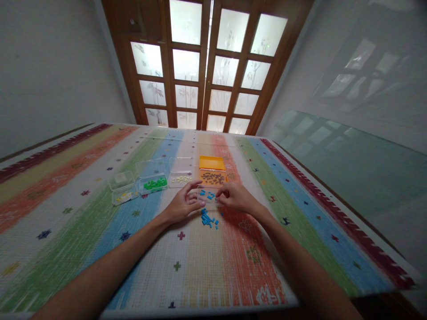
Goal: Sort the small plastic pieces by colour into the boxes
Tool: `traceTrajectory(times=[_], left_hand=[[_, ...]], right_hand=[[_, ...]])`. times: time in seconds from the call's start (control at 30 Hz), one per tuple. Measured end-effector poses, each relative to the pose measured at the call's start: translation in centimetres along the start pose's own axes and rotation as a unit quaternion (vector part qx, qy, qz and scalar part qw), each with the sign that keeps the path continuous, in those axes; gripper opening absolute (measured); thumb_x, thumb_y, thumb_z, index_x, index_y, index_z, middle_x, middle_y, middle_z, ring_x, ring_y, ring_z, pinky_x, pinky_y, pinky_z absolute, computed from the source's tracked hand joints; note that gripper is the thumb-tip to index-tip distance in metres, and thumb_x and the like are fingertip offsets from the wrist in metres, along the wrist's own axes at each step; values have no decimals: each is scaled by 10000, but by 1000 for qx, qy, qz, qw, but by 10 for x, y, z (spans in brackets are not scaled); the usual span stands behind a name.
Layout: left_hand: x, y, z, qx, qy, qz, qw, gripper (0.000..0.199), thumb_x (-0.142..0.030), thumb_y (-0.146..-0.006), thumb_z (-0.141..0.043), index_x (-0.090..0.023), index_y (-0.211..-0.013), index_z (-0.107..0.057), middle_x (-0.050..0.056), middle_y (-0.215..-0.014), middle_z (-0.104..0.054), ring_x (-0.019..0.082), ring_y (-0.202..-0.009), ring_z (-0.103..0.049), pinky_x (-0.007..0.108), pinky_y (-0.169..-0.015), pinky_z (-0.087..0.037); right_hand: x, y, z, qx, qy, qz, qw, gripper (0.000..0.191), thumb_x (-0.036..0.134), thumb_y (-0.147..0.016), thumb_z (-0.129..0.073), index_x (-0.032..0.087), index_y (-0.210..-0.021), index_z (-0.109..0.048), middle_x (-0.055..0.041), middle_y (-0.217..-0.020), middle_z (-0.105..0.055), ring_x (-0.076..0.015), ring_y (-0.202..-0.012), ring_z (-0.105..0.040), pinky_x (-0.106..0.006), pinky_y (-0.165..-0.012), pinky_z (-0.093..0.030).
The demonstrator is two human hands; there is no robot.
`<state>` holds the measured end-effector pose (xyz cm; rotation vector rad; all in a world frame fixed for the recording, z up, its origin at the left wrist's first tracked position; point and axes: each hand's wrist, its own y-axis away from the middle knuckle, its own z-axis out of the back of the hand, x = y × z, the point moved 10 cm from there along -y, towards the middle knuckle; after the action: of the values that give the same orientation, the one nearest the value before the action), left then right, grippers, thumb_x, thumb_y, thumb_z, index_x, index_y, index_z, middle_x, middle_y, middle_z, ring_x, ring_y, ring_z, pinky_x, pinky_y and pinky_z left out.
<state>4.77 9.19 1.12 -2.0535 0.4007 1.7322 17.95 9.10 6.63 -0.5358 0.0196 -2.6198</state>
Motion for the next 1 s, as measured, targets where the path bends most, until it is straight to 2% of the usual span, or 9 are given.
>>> traceTrajectory(times=[0.17, 0.3, 0.57, 0.8, 1.0], left_hand=[[-1, 0, 0, 3, -5, -8, 1000, 689, -222, -729, -806, -218, -1332, -471, 147, -1337, -525, 193, -967, -672, 371, -857, -549], [0, 0, -1, 9, -16, -13, 1000, 669, -233, -738, -802, -211, -1325, -483, 157, -1347, -522, 194, -967, -671, 374, -855, -553], [0, -1, -1, 7, -5, -7, 1000, 687, -221, -734, -807, -205, -1334, -472, 159, -1343, -527, 194, -973, -675, 366, -850, -557], [0, -1, 0, 4, -2, -7, 1000, 688, -219, -734, -810, -211, -1343, -490, 152, -1303, -560, 186, -951, -670, 370, -854, -557], [-1, -1, 1, -3, -5, -6, 1000, 691, -218, -737, -806, -214, -1351, -490, 156, -1333, -536, 194, -959, -675, 394, -879, -561]], right_hand=[[-4, -1, -5, 18, -21, -1, 1000, 147, 156, -805, -656, 161, -840, -799, -25, -670, -684, -105, -584, -513, -231, -573, -319], [-6, -1, -9, 27, -28, -3, 999, 128, 127, -784, -664, 155, -823, -782, -6, -643, -649, -95, -569, -489, -221, -565, -311], [-19, -2, 4, -66, -45, -46, 996, 121, 92, -750, -639, 132, -775, -750, 18, -592, -584, -89, -545, -458, -215, -565, -311], [-21, -5, -1, -69, -58, -62, 994, 196, 75, -737, -599, 134, -794, -776, -19, -632, -669, -102, -560, -522, -212, -566, -353], [-25, 3, 17, -95, -39, -90, 991, 248, 97, -752, -594, 154, -867, -807, -52, -708, -738, -126, -592, -590, -225, -587, -396]])
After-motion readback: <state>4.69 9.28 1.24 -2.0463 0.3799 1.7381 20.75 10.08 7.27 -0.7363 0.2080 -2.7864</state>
